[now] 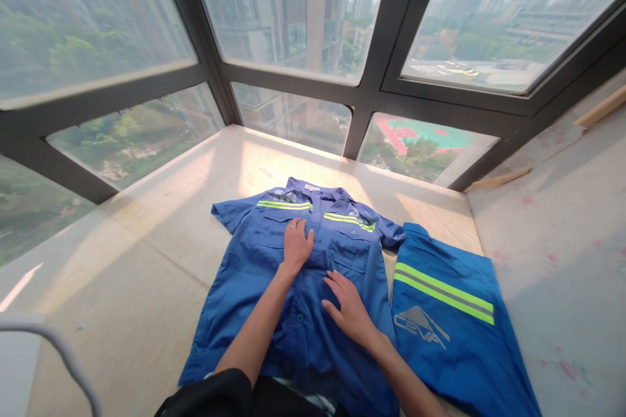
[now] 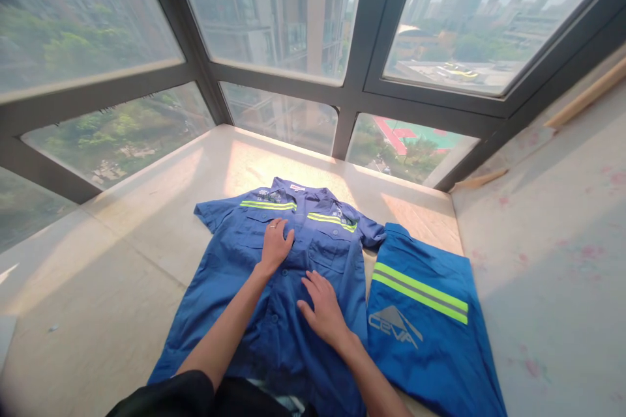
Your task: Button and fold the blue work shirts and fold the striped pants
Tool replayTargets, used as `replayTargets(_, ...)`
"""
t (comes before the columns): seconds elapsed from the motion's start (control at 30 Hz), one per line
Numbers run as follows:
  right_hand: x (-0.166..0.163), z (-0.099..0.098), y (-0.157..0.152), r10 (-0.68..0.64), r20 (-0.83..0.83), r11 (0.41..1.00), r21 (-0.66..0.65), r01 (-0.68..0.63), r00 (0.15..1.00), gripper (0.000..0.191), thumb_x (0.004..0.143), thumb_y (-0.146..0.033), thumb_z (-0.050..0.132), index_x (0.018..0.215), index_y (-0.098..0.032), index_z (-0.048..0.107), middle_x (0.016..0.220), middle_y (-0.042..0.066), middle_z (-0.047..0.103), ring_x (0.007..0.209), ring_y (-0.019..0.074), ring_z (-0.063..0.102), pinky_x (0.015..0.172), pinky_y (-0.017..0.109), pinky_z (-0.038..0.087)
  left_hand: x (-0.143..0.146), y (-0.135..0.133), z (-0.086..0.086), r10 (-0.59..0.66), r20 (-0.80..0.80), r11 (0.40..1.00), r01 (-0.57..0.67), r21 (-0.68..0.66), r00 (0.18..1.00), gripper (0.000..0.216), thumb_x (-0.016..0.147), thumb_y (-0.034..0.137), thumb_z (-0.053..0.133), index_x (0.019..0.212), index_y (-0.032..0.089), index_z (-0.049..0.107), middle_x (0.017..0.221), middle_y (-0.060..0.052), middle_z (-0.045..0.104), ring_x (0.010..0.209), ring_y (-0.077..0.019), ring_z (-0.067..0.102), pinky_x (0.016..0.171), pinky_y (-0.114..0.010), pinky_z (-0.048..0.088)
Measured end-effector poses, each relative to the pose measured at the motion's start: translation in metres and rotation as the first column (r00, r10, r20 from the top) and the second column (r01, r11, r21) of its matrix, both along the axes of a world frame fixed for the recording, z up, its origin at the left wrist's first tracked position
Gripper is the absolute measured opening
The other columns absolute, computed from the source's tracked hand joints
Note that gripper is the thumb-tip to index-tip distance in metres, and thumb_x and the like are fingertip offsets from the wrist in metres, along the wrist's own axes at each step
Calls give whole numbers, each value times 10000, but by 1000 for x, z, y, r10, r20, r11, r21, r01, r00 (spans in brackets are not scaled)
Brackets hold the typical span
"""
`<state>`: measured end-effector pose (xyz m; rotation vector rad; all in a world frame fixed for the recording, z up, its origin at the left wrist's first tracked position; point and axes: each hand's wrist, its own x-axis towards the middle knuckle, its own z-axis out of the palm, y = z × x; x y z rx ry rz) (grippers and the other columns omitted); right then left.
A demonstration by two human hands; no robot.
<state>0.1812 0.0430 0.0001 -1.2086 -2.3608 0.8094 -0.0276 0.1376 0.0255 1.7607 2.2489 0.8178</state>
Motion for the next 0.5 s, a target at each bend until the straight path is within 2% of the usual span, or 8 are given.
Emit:
replayTargets(0.1, 5, 7, 15, -102, -151, 992, -83, 91, 983, 449, 961, -366, 485, 1375, -213, 566, 1376, 119, 610, 1301, 263, 547, 1107, 481, 441, 18, -35, -5, 13, 63, 1000, -12, -11, 998, 308, 921, 260, 489, 1175, 163, 634, 1170, -139, 635, 1145, -270, 571, 1027, -415, 450)
replayTargets(0.2, 9, 10, 34, -165, -213, 986, -66, 154, 963, 438, 958, -370, 481, 1353, -207, 578, 1359, 115, 619, 1292, 257, 551, 1118, 472, 430, 27, -59, -13, -2, 118, 1000, 3, -8, 993, 302, 918, 262, 506, 1163, 148, 641, 1136, -139, 644, 1102, -264, 592, 1003, -403, 473)
replayTargets(0.37, 14, 1, 69, -174, -146, 984, 15, 178, 974, 483, 925, -339, 490, 1382, -192, 546, 1378, 133, 595, 1300, 270, 535, 1124, 502, 408, 25, -81, -27, -5, 152, 999, -1, 40, 988, 303, 899, 291, 544, 1145, 151, 651, 1130, -146, 646, 1097, -290, 597, 993, -460, 484)
replayTargets(0.5, 19, -10, 87, -163, -95, 979, 107, 173, 982, 490, 915, -285, 477, 1392, -191, 536, 1404, 139, 567, 1331, 268, 498, 1136, 507, 387, 14, -88, -28, 12, 349, 999, -22, 26, 937, 210, 890, 312, 530, 965, 191, 684, 979, -99, 678, 933, -245, 654, 875, -404, 547)
